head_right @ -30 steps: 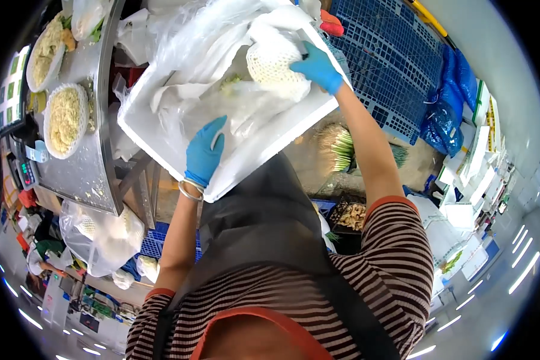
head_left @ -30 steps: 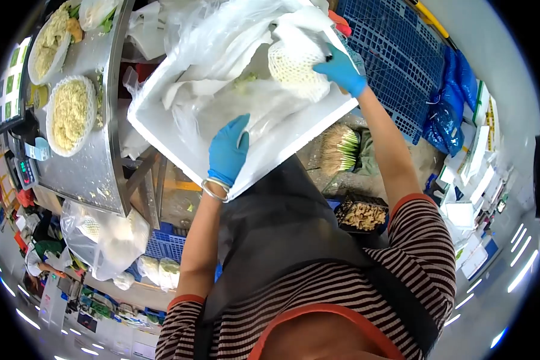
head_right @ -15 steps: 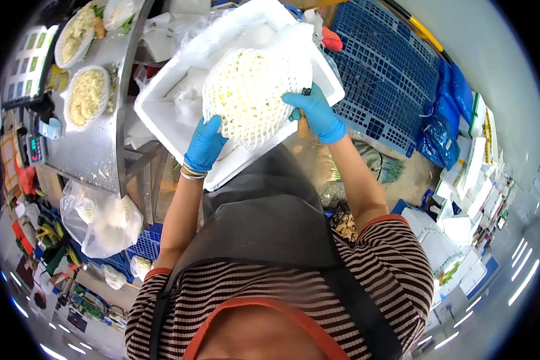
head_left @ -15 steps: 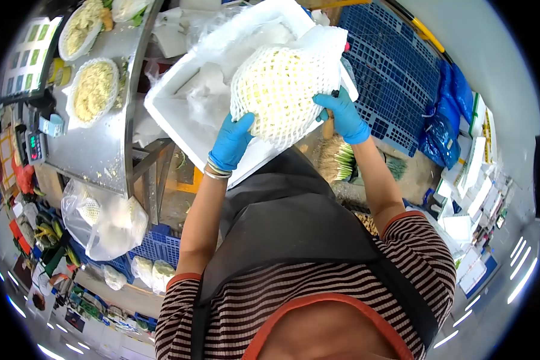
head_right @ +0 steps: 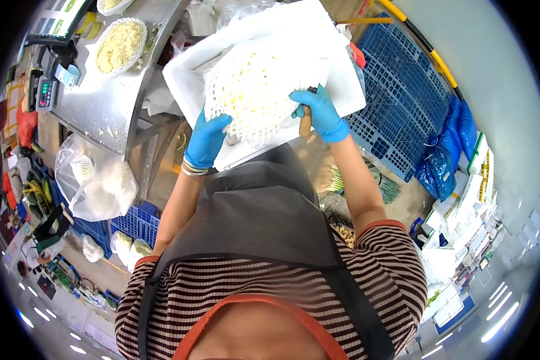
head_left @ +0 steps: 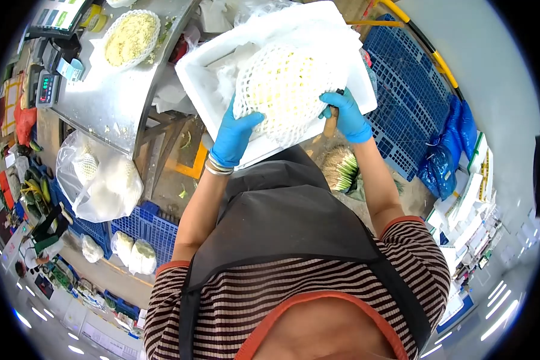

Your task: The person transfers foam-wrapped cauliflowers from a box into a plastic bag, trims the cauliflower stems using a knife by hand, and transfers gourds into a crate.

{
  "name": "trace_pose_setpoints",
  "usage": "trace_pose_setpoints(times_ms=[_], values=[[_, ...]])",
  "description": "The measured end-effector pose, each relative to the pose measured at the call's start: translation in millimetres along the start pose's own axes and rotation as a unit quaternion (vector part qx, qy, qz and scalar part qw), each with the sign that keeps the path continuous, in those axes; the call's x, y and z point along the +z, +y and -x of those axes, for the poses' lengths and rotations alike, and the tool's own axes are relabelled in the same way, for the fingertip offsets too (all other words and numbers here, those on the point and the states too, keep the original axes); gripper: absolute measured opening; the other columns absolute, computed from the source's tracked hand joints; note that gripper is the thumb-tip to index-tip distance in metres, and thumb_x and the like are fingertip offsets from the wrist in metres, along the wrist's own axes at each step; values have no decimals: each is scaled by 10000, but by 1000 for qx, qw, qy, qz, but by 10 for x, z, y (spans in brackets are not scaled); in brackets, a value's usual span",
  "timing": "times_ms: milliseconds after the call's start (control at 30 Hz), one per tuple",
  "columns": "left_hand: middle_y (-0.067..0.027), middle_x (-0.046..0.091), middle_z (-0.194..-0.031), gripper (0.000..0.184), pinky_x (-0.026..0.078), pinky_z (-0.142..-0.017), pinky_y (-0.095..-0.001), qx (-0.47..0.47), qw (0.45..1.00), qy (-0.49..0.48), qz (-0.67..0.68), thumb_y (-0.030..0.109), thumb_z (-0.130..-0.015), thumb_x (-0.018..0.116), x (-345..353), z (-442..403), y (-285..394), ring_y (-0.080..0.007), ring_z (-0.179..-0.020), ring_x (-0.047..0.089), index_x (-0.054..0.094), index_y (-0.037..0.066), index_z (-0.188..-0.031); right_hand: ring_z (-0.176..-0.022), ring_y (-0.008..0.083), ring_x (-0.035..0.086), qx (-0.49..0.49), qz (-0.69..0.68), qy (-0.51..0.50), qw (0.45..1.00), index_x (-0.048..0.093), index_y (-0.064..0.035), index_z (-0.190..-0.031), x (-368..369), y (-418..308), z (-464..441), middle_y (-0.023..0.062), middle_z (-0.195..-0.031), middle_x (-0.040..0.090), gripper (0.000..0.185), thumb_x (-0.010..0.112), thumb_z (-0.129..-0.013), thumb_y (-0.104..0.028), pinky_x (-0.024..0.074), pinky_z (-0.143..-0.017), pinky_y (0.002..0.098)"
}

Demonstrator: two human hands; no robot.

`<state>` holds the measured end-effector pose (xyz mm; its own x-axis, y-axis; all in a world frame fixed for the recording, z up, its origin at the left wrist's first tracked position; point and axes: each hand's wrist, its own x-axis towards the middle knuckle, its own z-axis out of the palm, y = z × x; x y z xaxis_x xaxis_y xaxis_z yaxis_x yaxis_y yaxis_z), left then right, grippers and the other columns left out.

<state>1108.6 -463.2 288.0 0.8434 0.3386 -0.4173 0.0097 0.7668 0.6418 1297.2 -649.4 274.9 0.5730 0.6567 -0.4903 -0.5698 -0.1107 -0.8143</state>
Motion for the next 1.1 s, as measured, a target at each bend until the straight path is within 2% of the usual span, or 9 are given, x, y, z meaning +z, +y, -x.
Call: trace_pose_setpoints(times_ms=[200,367,500,600,733,767,900,1000,1100], values=[[-111,508,-1381,678,347,-1097,-341,-11,992,-33,-120,127,-842,638,-837,464,438,-200,-1282,466,349,-22,-1437,-517,96,557,1,36,-13,999,631,15,-966,671,159,190,46,-688,615,256,656,-794,-171,505,-495,229],[-150,301,-1535,981,199,-1167,-401,61,971,-211,-93,702,-834,537,-1545,939,1201,-261,-1431,251,303,3,-1481,-477,67,488,76,125,-102,984,648,-3,-852,1599,552,305,15,-615,571,232,657,-802,-229,437,-454,211],[-156,386,-1493,711,311,-1123,-362,-49,985,-128,-109,217,-866,652,-2092,1471,1459,-240,-1361,392,340,-16,-1461,-694,91,558,112,182,-98,972,551,5,-1242,2803,1028,596,39,-900,637,513,694,-829,-262,471,-572,245],[-162,484,-1416,646,377,-1083,-368,-157,985,-26,62,192,-866,641,-2783,1752,1339,-252,-1281,489,393,-14,-1426,-958,95,560,28,182,40,982,451,7,-1385,3399,1039,908,114,-1229,598,581,669,-880,-180,470,-681,230],[-157,524,-1380,574,418,-1057,-388,-184,937,65,288,278,-922,557,-3189,2081,1066,-277,-1235,531,420,-4,-1403,-1289,181,450,-1,453,-109,885,303,-45,-1495,3683,1005,1341,136,-1437,463,834,754,-816,-216,367,-1060,315],[-157,523,-1382,570,416,-1061,-395,-159,950,50,265,316,-939,520,-3227,2127,1038,-283,-1244,524,422,1,-1403,-1064,221,630,-83,470,-75,876,425,-20,-1424,3734,1172,1351,191,-1234,627,748,755,-803,-275,497,-892,319],[-160,514,-1390,564,417,-1060,-393,-114,953,-3,282,301,-934,530,-3178,2124,1128,-273,-1250,520,427,-3,-1398,-523,68,492,71,170,35,982,701,-14,-1098,3890,1066,1062,-8,-707,625,268,594,-860,-76,408,-487,225],[-142,522,-1382,526,420,-1051,-368,-11,980,-76,184,254,-941,543,-3198,2018,1228,-247,-1239,526,448,-10,-1385,-639,58,525,153,-25,-115,981,639,-9,-1171,3789,1158,701,16,-880,673,292,578,-913,-131,432,-562,228],[-113,548,-1354,479,426,-1035,-323,-5,965,-218,147,217,-952,551,-3250,1920,1357,-205,-1220,536,478,-13,-1366,-765,100,624,24,174,-220,959,643,-4,-1122,3917,1109,892,36,-873,674,301,679,-886,-187,501,-664,246]])
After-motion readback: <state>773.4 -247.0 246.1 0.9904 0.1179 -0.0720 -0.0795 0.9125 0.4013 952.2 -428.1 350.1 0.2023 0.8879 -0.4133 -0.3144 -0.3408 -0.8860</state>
